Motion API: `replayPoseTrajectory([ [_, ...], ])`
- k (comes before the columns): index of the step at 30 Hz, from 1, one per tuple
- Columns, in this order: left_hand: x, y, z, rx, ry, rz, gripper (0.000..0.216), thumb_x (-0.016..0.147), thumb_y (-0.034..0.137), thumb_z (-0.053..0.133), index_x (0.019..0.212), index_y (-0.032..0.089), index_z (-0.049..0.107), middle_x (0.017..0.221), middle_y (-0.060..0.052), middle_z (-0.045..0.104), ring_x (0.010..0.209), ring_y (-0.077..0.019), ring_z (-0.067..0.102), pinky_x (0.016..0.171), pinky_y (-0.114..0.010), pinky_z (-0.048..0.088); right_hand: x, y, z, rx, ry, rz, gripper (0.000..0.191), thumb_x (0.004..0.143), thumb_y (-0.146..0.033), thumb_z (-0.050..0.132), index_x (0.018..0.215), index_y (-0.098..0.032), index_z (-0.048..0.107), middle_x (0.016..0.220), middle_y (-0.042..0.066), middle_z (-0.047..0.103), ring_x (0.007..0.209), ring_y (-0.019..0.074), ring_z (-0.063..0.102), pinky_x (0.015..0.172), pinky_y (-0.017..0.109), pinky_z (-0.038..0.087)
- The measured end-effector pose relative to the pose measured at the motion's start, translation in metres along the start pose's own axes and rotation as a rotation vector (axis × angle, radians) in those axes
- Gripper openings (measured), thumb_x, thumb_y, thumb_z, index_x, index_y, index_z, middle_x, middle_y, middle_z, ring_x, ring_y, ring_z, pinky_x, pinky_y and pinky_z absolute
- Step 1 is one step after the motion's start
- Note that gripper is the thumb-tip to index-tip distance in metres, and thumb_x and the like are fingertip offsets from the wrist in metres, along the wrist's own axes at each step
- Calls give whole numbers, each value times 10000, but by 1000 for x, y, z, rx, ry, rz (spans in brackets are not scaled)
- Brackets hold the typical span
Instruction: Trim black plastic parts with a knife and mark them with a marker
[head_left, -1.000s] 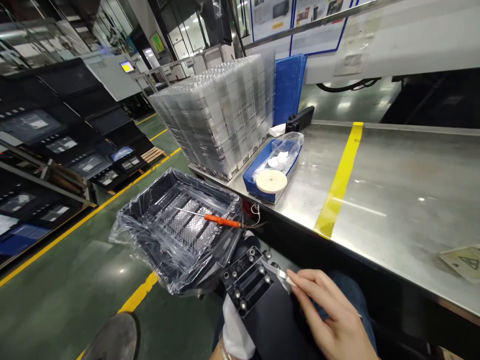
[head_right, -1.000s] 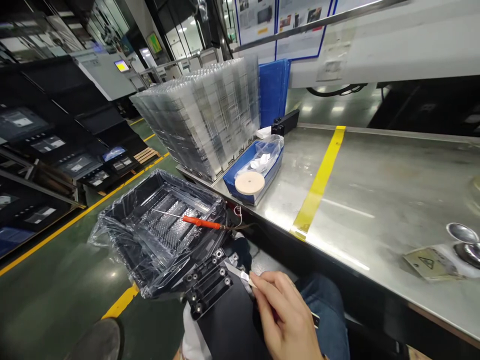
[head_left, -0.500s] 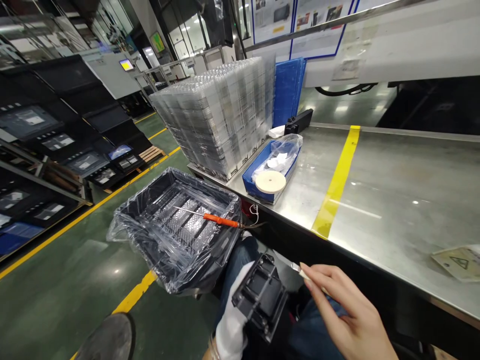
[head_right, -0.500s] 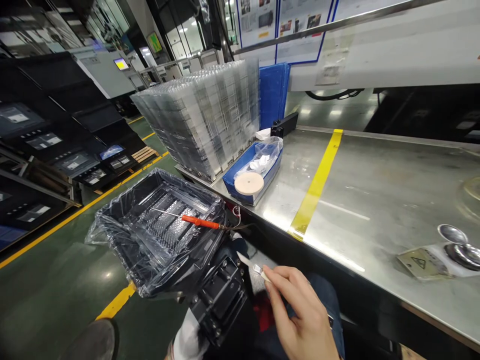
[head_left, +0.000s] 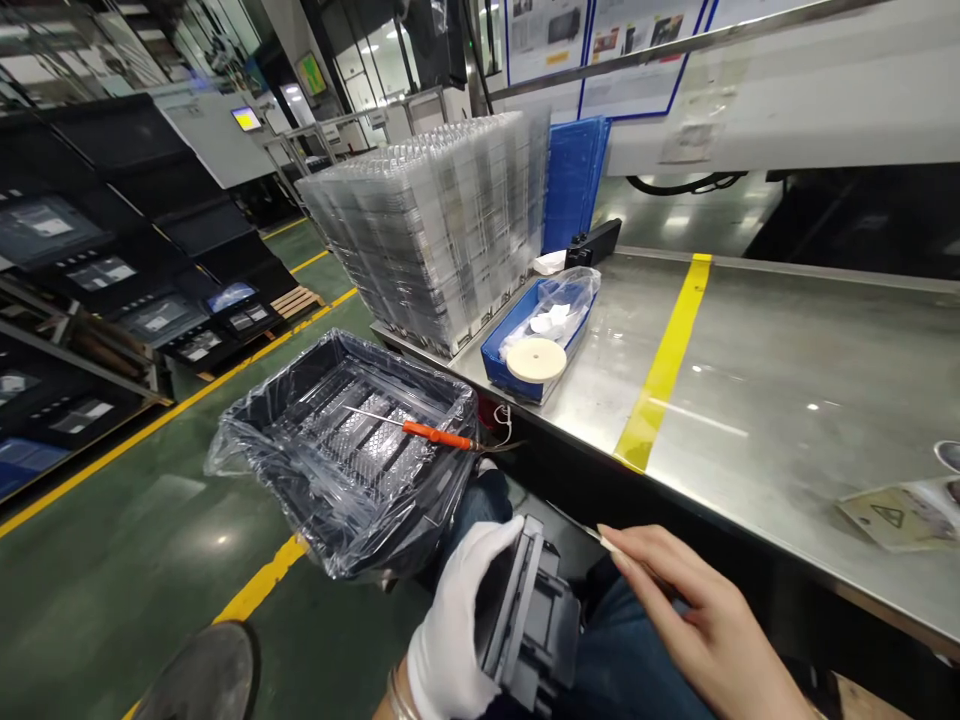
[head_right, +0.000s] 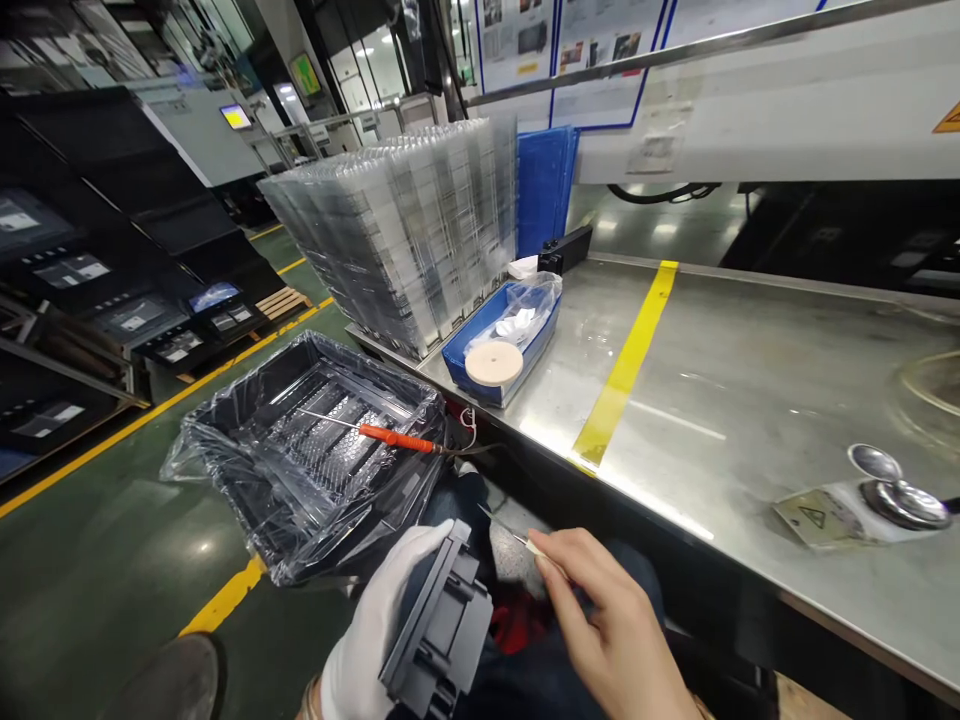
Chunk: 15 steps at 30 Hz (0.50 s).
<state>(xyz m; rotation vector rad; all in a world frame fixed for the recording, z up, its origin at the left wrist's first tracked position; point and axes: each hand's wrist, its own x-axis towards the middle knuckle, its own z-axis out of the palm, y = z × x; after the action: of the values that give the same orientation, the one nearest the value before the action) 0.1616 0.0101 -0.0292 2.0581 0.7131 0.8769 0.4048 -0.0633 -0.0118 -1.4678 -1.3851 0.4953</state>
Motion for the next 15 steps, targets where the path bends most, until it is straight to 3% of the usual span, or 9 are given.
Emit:
replayPoseTrajectory([
  [3, 5, 1, -2, -172, -111, -101, 569, 860, 423, 783, 1387, 300, 608, 1240, -76, 699, 1093, -258, 684, 1054, -401, 546, 3, -2, 4, 256, -205, 300, 525, 990, -642, 555, 789, -207, 770, 604, 10, 613, 554, 127, 585, 546, 202, 515],
  [6, 7, 3, -5, -303, -201, -129, 552, 877, 394, 778, 1397, 310, 613, 1262, -68, 700, 1058, -236, 685, 1038, -377, 540, 9, -10, 10, 407, -375, 439, 752, 894, -850, 500, 645, -166, 689, 474, -41, 403, 459, 87, 338, 432, 210, 339],
  [9, 8, 8, -7, -346, -256, -187, 527, 905, 408, 746, 1406, 310, 614, 1294, -74, 692, 1096, -246, 676, 1045, -381, 527, 12, -17, 14, 440, -416, 421, 764, 886, -866, 485, 636, -165, 657, 482, -59, 338, 473, 82, 258, 430, 220, 272],
  [12, 7, 11, -7, -371, -281, -217, 513, 893, 475, 741, 1364, 288, 660, 1273, -86, 705, 1116, -270, 674, 1043, -397, 530, 13, -20, 15, 446, -436, 372, 737, 914, -830, 483, 604, -174, 617, 495, -56, 336, 481, 82, 254, 443, 225, 284],
  [15, 5, 9, -5, -419, -183, -298, 575, 805, 538, 814, 1298, 260, 711, 1217, -88, 741, 1078, -277, 704, 1019, -400, 559, 14, -22, 9, 426, -478, 298, 722, 935, -783, 513, 560, -175, 619, 469, -39, 383, 462, 84, 309, 446, 220, 341],
])
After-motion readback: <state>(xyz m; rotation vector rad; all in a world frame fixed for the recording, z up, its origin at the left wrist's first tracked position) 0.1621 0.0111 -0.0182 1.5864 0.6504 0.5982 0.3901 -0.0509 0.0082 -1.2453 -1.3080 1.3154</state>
